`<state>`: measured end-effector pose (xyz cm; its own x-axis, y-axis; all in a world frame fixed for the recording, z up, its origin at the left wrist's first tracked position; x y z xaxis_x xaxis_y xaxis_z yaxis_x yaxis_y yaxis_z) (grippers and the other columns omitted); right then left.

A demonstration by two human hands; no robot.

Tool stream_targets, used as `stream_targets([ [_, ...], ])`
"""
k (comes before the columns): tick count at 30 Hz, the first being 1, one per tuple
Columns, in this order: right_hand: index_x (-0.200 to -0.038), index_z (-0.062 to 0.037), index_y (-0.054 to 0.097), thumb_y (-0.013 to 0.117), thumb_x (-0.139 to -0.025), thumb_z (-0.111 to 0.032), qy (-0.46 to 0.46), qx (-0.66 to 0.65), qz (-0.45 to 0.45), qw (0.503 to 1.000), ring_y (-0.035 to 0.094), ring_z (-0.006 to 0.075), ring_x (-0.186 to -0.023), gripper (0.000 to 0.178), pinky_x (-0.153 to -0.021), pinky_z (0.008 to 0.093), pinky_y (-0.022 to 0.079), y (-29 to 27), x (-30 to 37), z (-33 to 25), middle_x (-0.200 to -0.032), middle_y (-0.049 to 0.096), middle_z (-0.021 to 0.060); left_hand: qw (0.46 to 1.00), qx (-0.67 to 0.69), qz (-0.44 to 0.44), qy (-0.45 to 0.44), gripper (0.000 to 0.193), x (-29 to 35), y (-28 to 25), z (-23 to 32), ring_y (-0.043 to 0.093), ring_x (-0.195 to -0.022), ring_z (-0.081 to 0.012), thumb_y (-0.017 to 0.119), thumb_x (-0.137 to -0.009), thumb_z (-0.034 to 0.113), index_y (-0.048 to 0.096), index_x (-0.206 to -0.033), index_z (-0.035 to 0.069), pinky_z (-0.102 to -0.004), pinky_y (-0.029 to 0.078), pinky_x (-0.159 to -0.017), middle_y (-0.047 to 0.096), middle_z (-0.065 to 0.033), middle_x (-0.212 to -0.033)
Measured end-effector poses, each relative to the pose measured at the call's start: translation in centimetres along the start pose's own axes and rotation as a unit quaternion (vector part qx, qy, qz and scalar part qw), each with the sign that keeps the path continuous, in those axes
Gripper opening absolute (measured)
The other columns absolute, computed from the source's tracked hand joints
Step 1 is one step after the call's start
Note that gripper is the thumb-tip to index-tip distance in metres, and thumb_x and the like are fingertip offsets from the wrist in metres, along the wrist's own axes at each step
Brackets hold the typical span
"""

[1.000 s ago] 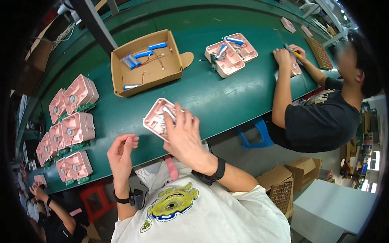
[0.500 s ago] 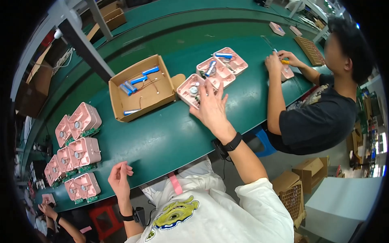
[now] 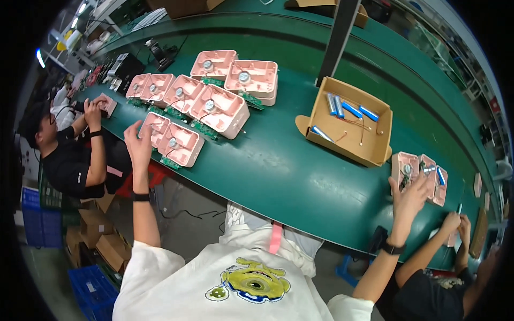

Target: Assembling small electronic components into pink trays at a factory workbench.

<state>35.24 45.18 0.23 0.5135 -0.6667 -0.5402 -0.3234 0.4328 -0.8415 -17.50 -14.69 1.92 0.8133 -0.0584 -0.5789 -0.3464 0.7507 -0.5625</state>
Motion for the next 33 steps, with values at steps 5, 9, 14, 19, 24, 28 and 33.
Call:
stream_targets([
  [5, -0.148, -0.0043, 0.052, 0.078, -0.094, -0.026, -0.047, -0.077, 0.003, 0.996, 0.047, 0.0433, -0.143, 0.064, -0.118, 0.0504, 0.039, -10.5, 0.3, -12.2, -0.154, 0.05, 0.0237, 0.989, -0.081, -0.124, 0.006, 0.04, -2.1, 0.5, -4.7, 0.057, -0.123, -0.0321, 0.08, -0.09, 0.029, 0.072, -0.119, 0.004, -0.0444, 0.048, -0.102, 0.063, -0.0162, -0.125],
  [9, -0.137, -0.0014, 0.061, 0.078, -0.093, -0.017, -0.099, -0.21, -0.103, 0.967, 0.054, 0.0422, -0.135, 0.05, -0.112, 0.0482, 0.045, -10.5, 1.6, -18.9, -0.148, 0.055, 0.0219, 0.955, -0.137, -0.262, 0.027, 0.038, -1.1, 1.9, 1.0, 0.06, -0.118, -0.0315, 0.08, -0.087, 0.028, 0.073, -0.114, 0.003, -0.0443, 0.049, -0.096, 0.065, -0.0178, -0.122],
  [14, -0.128, 0.0011, 0.064, 0.079, -0.09, -0.015, -0.14, -0.275, -0.142, 0.94, 0.062, 0.0408, -0.121, 0.044, -0.103, 0.0473, 0.051, -9.7, 3.2, -24.2, -0.138, 0.061, 0.0219, 0.932, -0.214, -0.289, 0.052, 0.025, -0.4, 2.6, 2.7, 0.07, -0.086, -0.0265, 0.078, -0.085, 0.02, 0.076, -0.095, -0.003, -0.041, 0.053, -0.079, 0.072, -0.0183, -0.092],
  [19, -0.125, 0.0002, 0.066, 0.08, -0.089, -0.015, -0.184, -0.327, -0.202, 0.905, 0.065, 0.0398, -0.117, 0.041, -0.1, 0.0459, 0.054, -9.2, 5.1, -27.3, -0.131, 0.067, 0.019, 0.945, -0.104, -0.309, -0.001, 0.023, 0.6, 2.7, 1.3, 0.072, -0.072, -0.0354, 0.076, -0.08, 0.018, 0.075, -0.082, -0.004, -0.0454, 0.054, -0.073, 0.069, -0.0194, -0.068],
  [24, -0.127, 0.0002, 0.065, 0.081, -0.088, -0.014, -0.209, -0.386, -0.237, 0.867, 0.064, 0.0396, -0.119, 0.044, -0.101, 0.0461, 0.053, -9.4, 7.5, -30.1, -0.134, 0.065, 0.0198, 0.948, -0.087, -0.306, 0.023, 0.02, 5.2, 2.2, 4.6, 0.071, -0.074, -0.0358, 0.073, -0.08, 0.013, 0.075, -0.087, -0.005, -0.0449, 0.053, -0.065, 0.07, -0.0209, -0.075],
  [28, -0.141, -0.0011, 0.055, 0.086, -0.082, -0.015, -0.268, -0.427, -0.241, 0.829, 0.057, 0.0439, -0.129, 0.068, -0.108, 0.0498, 0.049, -10.4, 8.6, -32.1, -0.146, 0.054, 0.024, 0.955, -0.058, -0.284, 0.062, 0.014, 9.7, 1.7, 11.2, 0.064, -0.065, -0.0221, 0.075, -0.081, 0.006, 0.074, -0.087, -0.007, -0.0361, 0.051, -0.061, 0.068, -0.0139, -0.075],
  [33, -0.151, -0.0002, 0.042, 0.093, -0.073, -0.019, -0.296, -0.417, -0.247, 0.823, 0.051, 0.0475, -0.135, 0.095, -0.113, 0.0533, 0.045, -10.1, 9.9, -31.1, -0.152, 0.047, 0.0266, 0.948, -0.006, -0.312, 0.056, 0.011, 15.2, 2.9, 17.7, 0.062, -0.065, -0.0285, 0.075, -0.08, 0.004, 0.072, -0.084, -0.005, -0.0406, 0.05, -0.061, 0.065, -0.0154, -0.078],
])
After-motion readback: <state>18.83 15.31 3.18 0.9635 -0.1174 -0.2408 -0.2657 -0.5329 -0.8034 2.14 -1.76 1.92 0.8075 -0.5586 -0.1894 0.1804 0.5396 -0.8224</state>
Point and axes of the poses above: each hand's wrist, its own x-axis away from the middle knuckle, its own y-axis out of the palm, z = x × y, the point moved 6 cm from there along -x, towards the middle knuckle
